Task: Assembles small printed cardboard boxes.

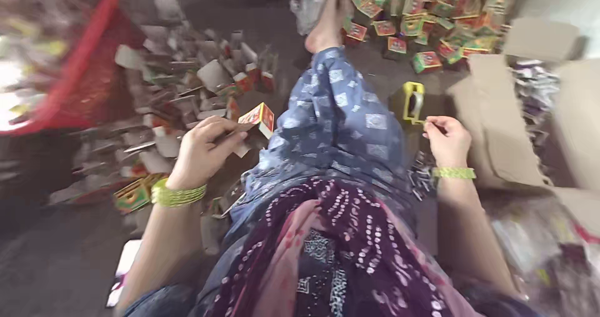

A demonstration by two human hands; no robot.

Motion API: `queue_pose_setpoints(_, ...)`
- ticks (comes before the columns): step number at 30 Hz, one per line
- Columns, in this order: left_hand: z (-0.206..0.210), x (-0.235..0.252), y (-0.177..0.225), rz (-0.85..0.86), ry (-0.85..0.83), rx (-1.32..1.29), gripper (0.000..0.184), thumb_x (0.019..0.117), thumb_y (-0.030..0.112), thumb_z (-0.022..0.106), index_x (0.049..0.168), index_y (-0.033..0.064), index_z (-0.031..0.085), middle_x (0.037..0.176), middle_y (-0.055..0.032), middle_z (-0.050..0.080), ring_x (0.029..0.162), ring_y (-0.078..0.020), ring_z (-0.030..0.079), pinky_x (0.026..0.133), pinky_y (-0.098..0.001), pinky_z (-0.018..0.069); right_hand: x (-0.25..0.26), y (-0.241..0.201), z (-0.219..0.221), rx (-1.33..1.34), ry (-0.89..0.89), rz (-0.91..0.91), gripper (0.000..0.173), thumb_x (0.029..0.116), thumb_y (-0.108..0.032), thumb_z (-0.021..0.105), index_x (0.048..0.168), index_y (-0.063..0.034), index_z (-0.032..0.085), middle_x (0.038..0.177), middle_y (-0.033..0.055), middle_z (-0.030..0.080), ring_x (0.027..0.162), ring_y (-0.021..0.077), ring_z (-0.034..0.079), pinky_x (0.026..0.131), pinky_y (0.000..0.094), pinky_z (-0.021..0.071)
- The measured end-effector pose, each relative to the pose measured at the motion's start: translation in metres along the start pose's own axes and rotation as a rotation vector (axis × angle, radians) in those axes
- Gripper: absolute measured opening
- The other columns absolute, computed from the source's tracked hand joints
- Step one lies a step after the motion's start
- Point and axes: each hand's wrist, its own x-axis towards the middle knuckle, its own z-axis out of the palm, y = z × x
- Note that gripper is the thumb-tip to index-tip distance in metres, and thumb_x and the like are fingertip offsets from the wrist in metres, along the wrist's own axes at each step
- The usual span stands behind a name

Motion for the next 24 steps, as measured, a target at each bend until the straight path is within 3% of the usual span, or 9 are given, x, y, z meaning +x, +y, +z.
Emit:
queue_pose_setpoints(3, 0.025, 0.018, 0.028, -0.076, -0.071, -0.371, 0.013, 0.0922, 0.018, 0.071, 0.104, 0.0133, 0.071, 0.1, 0.0057, 0.069, 0.084, -0.0018, 0.066, 0.075, -0.021, 0.0582, -0.002, 0.032, -0.035, -0.429, -0.176, 0.162, 0.029, 0.0993, -0.018, 0.064, 0.124, -0.0044, 0.07, 0.12, 0.0188, 0.071, 0.114, 0.0375, 0.067, 0.1, 0.0622, 0.05)
queue_pose_setpoints(5, 0.051, 0.028, 0.047, -0.211, -0.172, -0.613, 0.01, 0.091, 0.014, 0.071, 0.101, 0.0154, 0.073, 0.094, 0.0058, 0.071, 0.08, -0.0043, 0.067, 0.072, -0.0225, 0.0592, -0.008, 0.056, -0.042, -0.576, -0.333, 0.262, 0.031, 0.0956, -0.015, 0.066, 0.124, -0.0045, 0.07, 0.117, 0.0233, 0.071, 0.111, 0.0442, 0.067, 0.095, 0.0682, 0.0499)
queue_pose_setpoints(10, 0.121, 0.037, 0.082, -0.575, -0.331, -0.992, 0.026, 0.105, 0.021, 0.047, 0.097, 0.0135, 0.071, 0.085, -0.0007, 0.074, 0.077, -0.0097, 0.071, 0.07, -0.0286, 0.0613, -0.032, 0.1, -0.026, -0.624, -0.573, 0.349, 0.035, 0.0985, -0.024, 0.064, 0.128, -0.0059, 0.068, 0.123, 0.026, 0.068, 0.117, 0.0446, 0.064, 0.1, 0.0658, 0.048)
queue_pose_setpoints(12, 0.14, 0.03, 0.071, -0.534, -0.429, -1.098, 0.043, 0.1074, 0.045, 0.035, 0.106, 0.0173, 0.068, 0.097, 0.0014, 0.072, 0.09, -0.0096, 0.069, 0.081, -0.0288, 0.0593, -0.036, 0.114, -0.015, -0.617, -0.538, 0.366, 0.04, 0.1008, -0.028, 0.061, 0.133, -0.0041, 0.064, 0.128, 0.0277, 0.064, 0.122, 0.0458, 0.061, 0.103, 0.0644, 0.0466)
queue_pose_setpoints(14, 0.15, 0.023, 0.058, -0.422, -0.574, -1.053, 0.054, 0.0957, 0.06, 0.053, 0.122, 0.0148, 0.064, 0.11, -0.0003, 0.072, 0.101, -0.0118, 0.068, 0.089, -0.0319, 0.0573, -0.034, 0.126, -0.005, -0.595, -0.432, 0.349, 0.041, 0.0996, -0.024, 0.062, 0.134, -0.0013, 0.063, 0.135, 0.0288, 0.06, 0.128, 0.0481, 0.056, 0.107, 0.0658, 0.0431)
queue_pose_setpoints(16, 0.151, 0.019, 0.054, -0.268, -0.672, -0.795, 0.078, 0.0797, 0.057, 0.079, 0.134, 0.006, 0.056, 0.116, -0.0009, 0.072, 0.106, -0.0077, 0.068, 0.095, -0.0293, 0.0574, -0.032, 0.137, 0.0, -0.626, -0.367, 0.3, 0.041, 0.1012, -0.023, 0.059, 0.136, -0.0026, 0.061, 0.139, 0.0273, 0.058, 0.132, 0.0503, 0.051, 0.107, 0.0691, 0.0404)
queue_pose_setpoints(18, 0.156, 0.014, 0.047, -0.089, -0.665, -0.532, 0.087, 0.0714, 0.044, 0.09, 0.136, -0.0006, 0.053, 0.12, -0.0047, 0.07, 0.112, -0.0046, 0.065, 0.102, -0.0279, 0.0534, -0.024, 0.141, 0.003, -0.661, -0.371, 0.257, 0.042, 0.1027, -0.023, 0.058, 0.141, -0.0058, 0.059, 0.144, 0.0243, 0.056, 0.135, 0.0518, 0.047, 0.106, 0.0714, 0.039)
queue_pose_setpoints(21, 0.159, 0.01, 0.043, -0.018, -0.621, -0.401, 0.09, 0.0725, 0.045, 0.089, 0.138, -0.0045, 0.049, 0.12, -0.0114, 0.069, 0.113, -0.0096, 0.065, 0.103, -0.0322, 0.0524, -0.01, 0.131, 0.006, -0.715, -0.448, 0.232, 0.047, 0.0983, -0.013, 0.062, 0.145, -0.0094, 0.058, 0.153, 0.0196, 0.05, 0.14, 0.0529, 0.04, 0.109, 0.0735, 0.0338)
queue_pose_setpoints(24, 0.163, 0.012, 0.043, 0.007, -0.571, -0.438, 0.081, 0.0784, 0.042, 0.087, 0.133, -0.0073, 0.054, 0.118, -0.0143, 0.07, 0.113, -0.0144, 0.067, 0.103, -0.0367, 0.0527, -0.002, 0.126, 0.007, -0.776, -0.516, 0.263, 0.043, 0.0981, -0.014, 0.064, 0.14, -0.0017, 0.06, 0.153, 0.0286, 0.045, 0.143, 0.055, 0.034, 0.11, 0.0738, 0.0318)
